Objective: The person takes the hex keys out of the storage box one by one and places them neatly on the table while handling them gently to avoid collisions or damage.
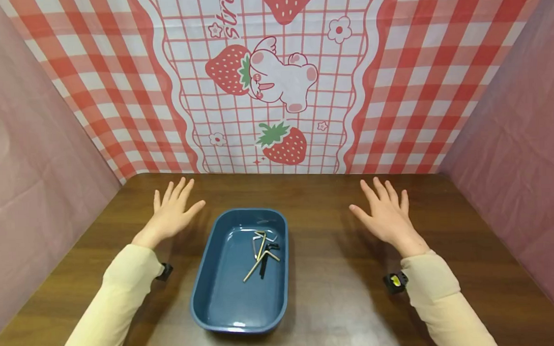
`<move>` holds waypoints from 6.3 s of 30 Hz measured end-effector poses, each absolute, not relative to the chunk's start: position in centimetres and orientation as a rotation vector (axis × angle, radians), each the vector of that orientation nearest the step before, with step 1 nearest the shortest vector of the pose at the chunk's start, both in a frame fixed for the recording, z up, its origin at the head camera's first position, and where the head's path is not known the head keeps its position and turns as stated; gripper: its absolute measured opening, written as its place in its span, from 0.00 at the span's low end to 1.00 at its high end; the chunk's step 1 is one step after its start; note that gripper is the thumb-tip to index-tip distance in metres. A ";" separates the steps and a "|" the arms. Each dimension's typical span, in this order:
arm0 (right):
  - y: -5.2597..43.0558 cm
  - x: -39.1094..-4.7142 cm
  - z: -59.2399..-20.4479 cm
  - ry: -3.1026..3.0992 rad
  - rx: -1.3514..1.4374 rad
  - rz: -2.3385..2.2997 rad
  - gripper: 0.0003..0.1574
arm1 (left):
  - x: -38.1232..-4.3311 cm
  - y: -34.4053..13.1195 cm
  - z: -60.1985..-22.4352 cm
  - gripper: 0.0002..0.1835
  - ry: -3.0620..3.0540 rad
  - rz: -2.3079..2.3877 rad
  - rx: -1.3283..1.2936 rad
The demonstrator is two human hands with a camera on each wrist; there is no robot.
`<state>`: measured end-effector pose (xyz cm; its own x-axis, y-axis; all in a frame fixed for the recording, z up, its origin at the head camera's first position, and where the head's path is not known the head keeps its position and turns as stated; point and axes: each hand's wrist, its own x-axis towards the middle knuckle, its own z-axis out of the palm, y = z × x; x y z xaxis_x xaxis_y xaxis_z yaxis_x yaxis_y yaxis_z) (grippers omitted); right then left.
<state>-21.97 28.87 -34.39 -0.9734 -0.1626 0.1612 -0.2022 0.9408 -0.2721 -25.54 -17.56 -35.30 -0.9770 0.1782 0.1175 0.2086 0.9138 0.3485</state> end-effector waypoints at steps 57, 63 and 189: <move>8.9 -19.8 -37.9 -2.633 1.279 0.033 0.07 | -22.9 -12.2 -39.1 0.24 -2.888 -1.360 -0.115; 9.0 -19.7 -37.9 -2.630 1.268 0.045 0.09 | -22.9 -12.2 -39.1 0.25 -2.899 -1.353 -0.119; 14.3 -19.9 -36.7 -2.459 0.466 0.993 0.06 | -22.7 -12.1 -39.8 0.25 -2.959 -1.381 -0.105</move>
